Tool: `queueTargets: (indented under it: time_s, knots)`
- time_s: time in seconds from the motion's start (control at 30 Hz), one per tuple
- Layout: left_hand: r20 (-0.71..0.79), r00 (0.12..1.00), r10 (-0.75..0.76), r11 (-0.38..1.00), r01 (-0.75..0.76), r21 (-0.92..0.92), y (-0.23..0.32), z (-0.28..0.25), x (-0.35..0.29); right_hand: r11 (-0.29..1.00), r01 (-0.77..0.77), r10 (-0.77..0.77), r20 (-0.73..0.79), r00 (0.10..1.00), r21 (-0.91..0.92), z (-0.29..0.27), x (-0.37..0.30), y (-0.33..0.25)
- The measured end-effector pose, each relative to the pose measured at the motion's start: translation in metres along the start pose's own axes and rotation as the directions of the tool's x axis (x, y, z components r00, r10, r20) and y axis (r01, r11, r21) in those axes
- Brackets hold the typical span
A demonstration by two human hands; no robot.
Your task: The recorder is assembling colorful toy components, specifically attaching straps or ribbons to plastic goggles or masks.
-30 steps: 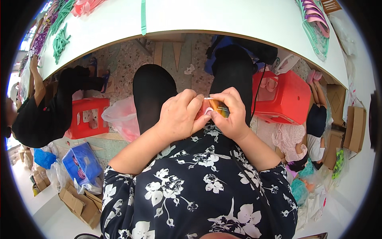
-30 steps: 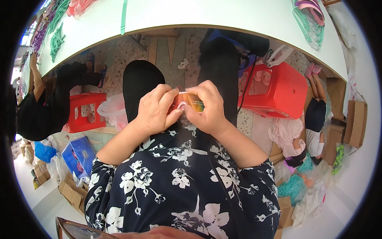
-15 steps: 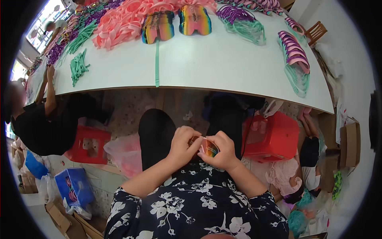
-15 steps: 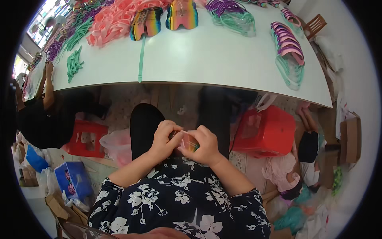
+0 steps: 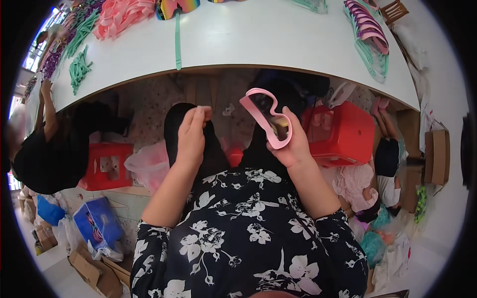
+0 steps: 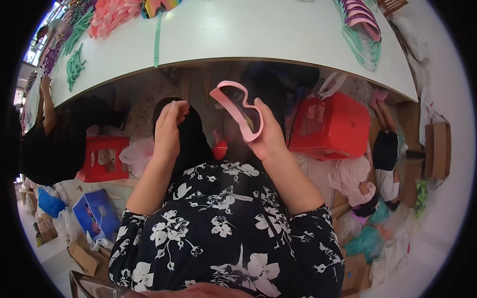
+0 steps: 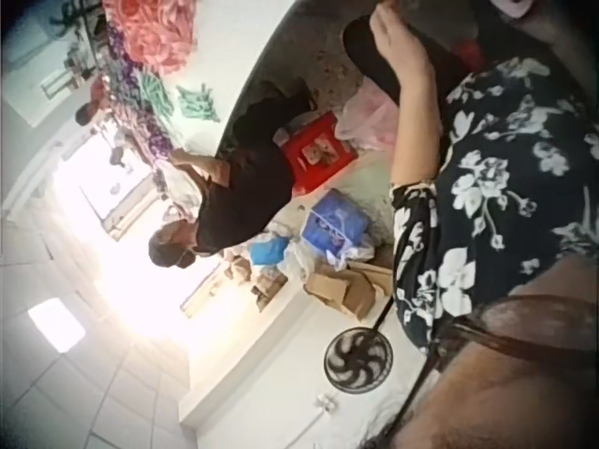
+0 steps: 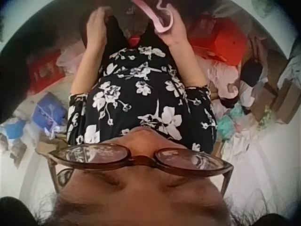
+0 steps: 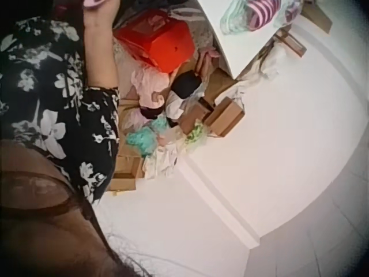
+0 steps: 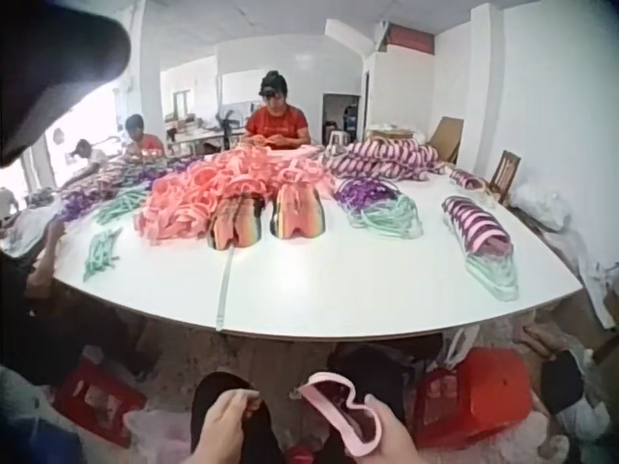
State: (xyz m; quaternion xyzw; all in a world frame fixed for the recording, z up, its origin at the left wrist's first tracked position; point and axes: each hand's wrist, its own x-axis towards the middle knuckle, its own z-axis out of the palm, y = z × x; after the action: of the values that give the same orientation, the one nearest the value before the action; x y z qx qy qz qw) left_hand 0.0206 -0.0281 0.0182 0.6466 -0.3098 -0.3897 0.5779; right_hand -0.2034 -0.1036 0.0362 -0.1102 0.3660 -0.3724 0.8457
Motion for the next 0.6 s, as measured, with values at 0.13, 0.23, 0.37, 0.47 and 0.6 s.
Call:
queueTargets:
  time_s: [0.13,0.23,0.37,0.47,0.6]
  knots:
    - [0.08,0.989,-0.127,0.989,0.132,-0.06,-0.015,0.007,-0.011,0.972,-0.206,0.204,0.032,0.979,0.109,-0.014,0.006,0.007]
    - [0.138,0.981,-0.137,0.985,0.15,-0.09,-0.016,0.014,-0.015,0.961,-0.237,0.235,0.03,0.972,0.141,-0.012,0.007,0.009]
    - [0.177,0.969,-0.175,0.978,0.193,-0.086,-0.011,0.023,-0.018,0.96,-0.244,0.243,0.031,0.97,0.138,-0.013,0.009,0.01]
    - [0.219,0.946,-0.24,0.955,0.271,-0.12,-0.002,0.033,-0.024,0.963,-0.239,0.235,0.045,0.971,0.126,-0.013,0.011,0.011]
    - [0.406,0.897,-0.174,0.971,0.224,-0.078,0.008,0.047,-0.028,1.0,-0.006,0.006,-0.068,0.998,0.003,0.007,0.003,0.017]
